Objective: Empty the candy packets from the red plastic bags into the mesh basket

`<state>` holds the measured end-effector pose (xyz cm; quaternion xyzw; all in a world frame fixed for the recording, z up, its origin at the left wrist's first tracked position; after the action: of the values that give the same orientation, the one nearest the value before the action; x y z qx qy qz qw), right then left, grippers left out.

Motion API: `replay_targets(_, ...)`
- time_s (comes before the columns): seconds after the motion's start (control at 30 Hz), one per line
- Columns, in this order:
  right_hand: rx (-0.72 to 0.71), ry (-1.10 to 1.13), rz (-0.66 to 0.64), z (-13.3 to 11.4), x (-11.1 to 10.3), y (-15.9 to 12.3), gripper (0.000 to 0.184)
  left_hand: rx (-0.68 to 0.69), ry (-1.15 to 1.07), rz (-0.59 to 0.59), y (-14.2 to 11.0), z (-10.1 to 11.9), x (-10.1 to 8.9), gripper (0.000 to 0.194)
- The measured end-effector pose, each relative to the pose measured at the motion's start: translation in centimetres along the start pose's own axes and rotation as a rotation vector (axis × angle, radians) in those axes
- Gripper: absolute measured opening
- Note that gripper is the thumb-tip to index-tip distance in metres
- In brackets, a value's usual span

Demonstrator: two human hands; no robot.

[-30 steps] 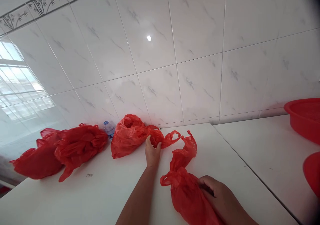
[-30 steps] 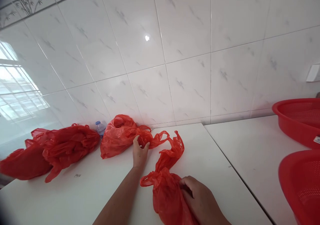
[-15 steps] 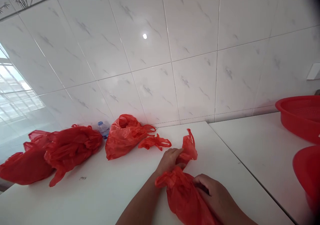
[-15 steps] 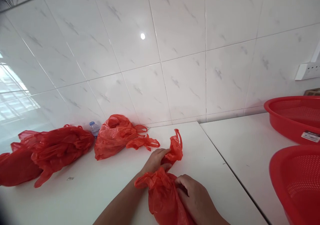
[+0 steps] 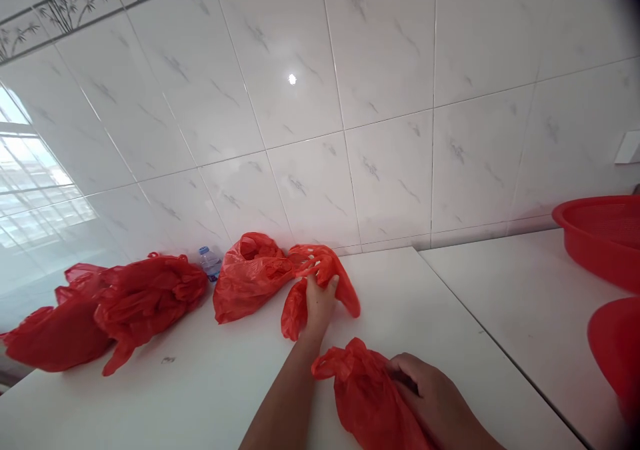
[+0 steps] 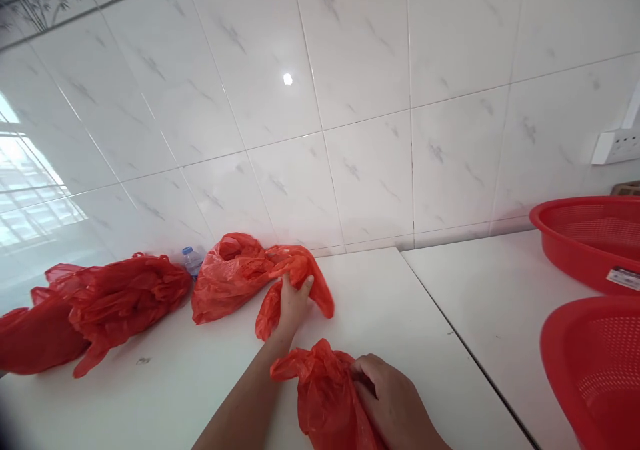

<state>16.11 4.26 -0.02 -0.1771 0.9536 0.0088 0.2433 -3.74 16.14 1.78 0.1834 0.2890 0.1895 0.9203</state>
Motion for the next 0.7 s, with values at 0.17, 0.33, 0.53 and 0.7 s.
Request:
replay_targets(0.17,-0.015,0.007,-0.007,0.2,-0.1,0.0,0.021,0.232,0.262,-0.089,-1.1,-0.8,1.6,0.074)
replay_targets(0.33,-0.078,-0.013,-0.013,0.5,-0.4,-0.2,0.019,0.348,0.665,-0.021,-2.9,-1.0,-1.1,0.047)
replay_targets(0.53,-0.102,-0.021,-0.015,0.6,-0.7,-0.5,0.020,-0.002,0.715,0.044,-3.1,-4.1,-4.6,0.049)
replay_targets(0.7,-0.117,-0.028,-0.010,0.5,-0.7,-0.7,0.020,-0.063,0.501,-0.068,-2.7,-6.0,-5.1,0.020)
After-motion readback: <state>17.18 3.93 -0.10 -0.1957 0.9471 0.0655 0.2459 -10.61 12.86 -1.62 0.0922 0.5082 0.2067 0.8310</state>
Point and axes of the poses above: each hand's wrist, its own y-axis towards the middle knuckle, its own x-axis out of the palm, z = x × y, the point moved 1 cm from there along y, towards the middle knuckle, and after that the axes turned 5 degrees about -z, right-handed, at the moved point
